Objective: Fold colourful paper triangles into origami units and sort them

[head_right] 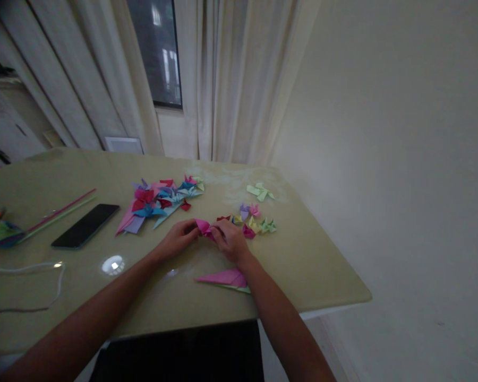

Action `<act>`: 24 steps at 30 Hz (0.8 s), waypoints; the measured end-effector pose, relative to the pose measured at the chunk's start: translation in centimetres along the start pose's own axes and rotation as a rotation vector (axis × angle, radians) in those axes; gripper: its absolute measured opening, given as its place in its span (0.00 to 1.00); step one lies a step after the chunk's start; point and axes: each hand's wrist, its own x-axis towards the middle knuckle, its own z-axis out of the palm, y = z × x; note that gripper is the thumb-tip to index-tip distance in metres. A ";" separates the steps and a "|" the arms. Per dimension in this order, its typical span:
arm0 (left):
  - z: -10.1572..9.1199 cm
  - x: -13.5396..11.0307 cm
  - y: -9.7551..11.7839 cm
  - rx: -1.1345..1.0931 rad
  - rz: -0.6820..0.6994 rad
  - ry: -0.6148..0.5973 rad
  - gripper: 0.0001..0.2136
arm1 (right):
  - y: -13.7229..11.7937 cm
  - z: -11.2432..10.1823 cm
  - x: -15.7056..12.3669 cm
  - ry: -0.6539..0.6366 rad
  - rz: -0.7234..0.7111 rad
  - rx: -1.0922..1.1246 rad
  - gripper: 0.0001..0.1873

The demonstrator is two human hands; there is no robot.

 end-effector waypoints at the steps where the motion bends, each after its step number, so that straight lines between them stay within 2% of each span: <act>1: 0.0 0.0 0.1 -0.001 -0.001 -0.003 0.16 | 0.0 0.0 0.0 -0.001 0.003 -0.003 0.17; 24: 0.2 0.0 0.3 0.024 0.020 -0.078 0.17 | 0.3 -0.3 0.1 -0.010 -0.010 0.001 0.17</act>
